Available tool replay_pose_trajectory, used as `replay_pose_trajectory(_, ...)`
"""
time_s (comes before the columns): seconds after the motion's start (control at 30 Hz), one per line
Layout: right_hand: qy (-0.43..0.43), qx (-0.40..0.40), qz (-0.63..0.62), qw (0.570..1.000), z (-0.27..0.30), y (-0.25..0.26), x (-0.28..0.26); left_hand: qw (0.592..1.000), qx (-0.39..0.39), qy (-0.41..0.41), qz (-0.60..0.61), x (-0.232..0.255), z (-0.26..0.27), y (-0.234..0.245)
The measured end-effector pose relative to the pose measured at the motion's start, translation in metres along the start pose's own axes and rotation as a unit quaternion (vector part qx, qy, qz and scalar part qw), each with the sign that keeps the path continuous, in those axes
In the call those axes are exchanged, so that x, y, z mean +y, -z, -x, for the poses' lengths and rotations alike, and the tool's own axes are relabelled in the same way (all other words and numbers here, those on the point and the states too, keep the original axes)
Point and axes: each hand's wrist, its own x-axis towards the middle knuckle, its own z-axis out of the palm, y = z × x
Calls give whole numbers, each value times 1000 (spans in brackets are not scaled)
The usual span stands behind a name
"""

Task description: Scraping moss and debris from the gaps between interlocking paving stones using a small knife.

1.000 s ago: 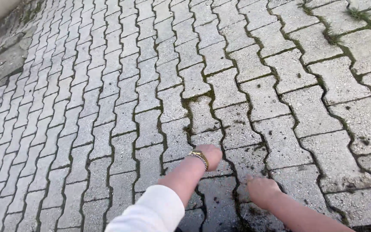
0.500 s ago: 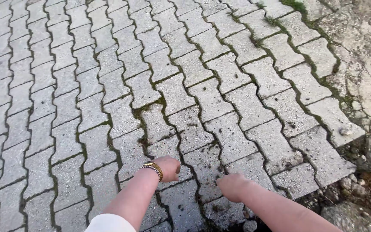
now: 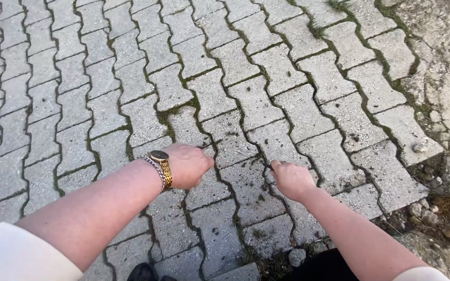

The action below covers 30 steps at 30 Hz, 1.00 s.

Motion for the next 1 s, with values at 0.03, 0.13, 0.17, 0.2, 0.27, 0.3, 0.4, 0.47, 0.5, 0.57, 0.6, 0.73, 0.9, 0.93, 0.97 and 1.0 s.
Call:
replay_pose_trajectory(0.03, 9, -7, 2, 1000, -10, 0, -9, 1000, -5, 5, 9, -15, -8, -12)
replay_pose_trajectory(0.13, 69, 23, 25, 997, -56, -24, -31, 997, -8, 70, -35, -69, -39, -63)
replay_pose_trajectory(0.17, 42, 55, 33, 997, -84, -41, -31, 995, 7, 101, -19, -91, -56, -83)
replay_pose_trajectory(0.2, 16, 86, 40, 995, -114, -59, -30, 991, 22, 133, -3, -115, -74, -103)
replay_pose_trajectory(0.27, -10, 132, 47, 990, -159, -62, -29, 984, 34, 170, 48, -157, -98, -137)
replay_pose_trajectory(0.3, -42, 172, 50, 983, -176, -69, -29, 974, 42, 200, 99, -173, -108, -158)
replay_pose_trajectory(0.4, -65, 217, 76, 971, -219, -62, -18, 960, 45, 238, 143, -212, -101, -178)
replay_pose_trajectory(0.47, -47, 245, 24, 968, -232, -61, -22, 952, -11, 250, 174, -229, -101, -191)
replay_pose_trajectory(0.5, -44, 290, -28, 956, -240, -56, -21, 947, -51, 256, 188, -241, -104, -191)
replay_pose_trajectory(0.57, -57, 256, -39, 964, -231, -53, -36, 953, -51, 241, 176, -262, -103, -196)
replay_pose_trajectory(0.6, -71, 226, -47, 970, -226, -50, -41, 960, -46, 225, 161, -272, -105, -197)
replay_pose_trajectory(0.73, -51, 283, -55, 956, -219, -73, -28, 982, -16, 135, 129, -280, -115, -180)
replay_pose_trajectory(0.9, -58, 328, -13, 943, -221, -77, -33, 988, -81, -4, 134, -245, -128, -233)
replay_pose_trajectory(0.93, -58, 324, -12, 944, -223, -78, -31, 987, -84, -6, 138, -243, -131, -243)
replay_pose_trajectory(0.97, -57, 325, -17, 944, -223, -81, -29, 986, -31, -4, 162, -241, -132, -251)
replay_pose_trajectory(1.0, -56, 326, -22, 944, -221, -82, -27, 982, 21, -1, 185, -237, -133, -259)
